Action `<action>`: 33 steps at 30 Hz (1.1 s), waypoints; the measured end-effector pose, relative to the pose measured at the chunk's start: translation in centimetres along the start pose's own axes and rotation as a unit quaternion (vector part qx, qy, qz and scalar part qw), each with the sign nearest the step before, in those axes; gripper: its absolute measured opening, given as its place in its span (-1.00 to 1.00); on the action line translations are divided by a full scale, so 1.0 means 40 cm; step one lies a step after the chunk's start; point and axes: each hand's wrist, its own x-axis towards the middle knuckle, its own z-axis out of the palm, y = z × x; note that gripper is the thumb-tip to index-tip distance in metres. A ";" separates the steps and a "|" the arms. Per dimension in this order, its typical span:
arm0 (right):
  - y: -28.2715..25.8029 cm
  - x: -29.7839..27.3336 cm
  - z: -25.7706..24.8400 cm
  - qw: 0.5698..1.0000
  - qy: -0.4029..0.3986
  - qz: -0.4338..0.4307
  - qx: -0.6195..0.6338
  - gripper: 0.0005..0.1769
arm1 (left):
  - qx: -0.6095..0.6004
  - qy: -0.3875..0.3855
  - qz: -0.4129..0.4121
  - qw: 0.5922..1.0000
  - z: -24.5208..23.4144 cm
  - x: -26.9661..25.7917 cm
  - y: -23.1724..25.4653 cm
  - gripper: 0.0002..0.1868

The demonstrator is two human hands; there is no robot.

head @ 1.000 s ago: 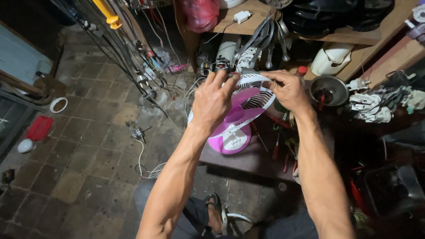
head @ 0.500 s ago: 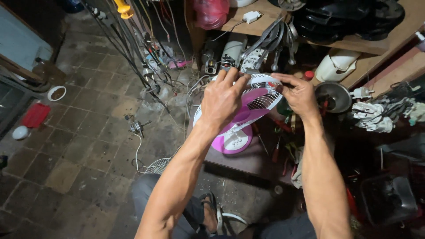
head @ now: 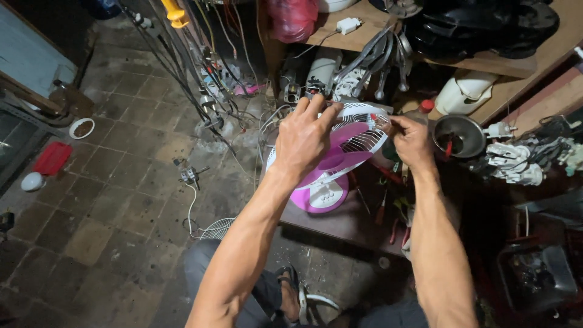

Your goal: The person cleans the front grill of a pink table fan using a cloth, then wipes the fan blades and the rear grill. They reassemble the fan by placing the front grill back onto the unit.

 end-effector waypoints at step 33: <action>-0.184 0.000 0.021 0.978 0.082 -0.166 -0.100 -0.82 | 0.091 0.000 -0.120 0.989 -0.051 -0.227 -0.030 -0.90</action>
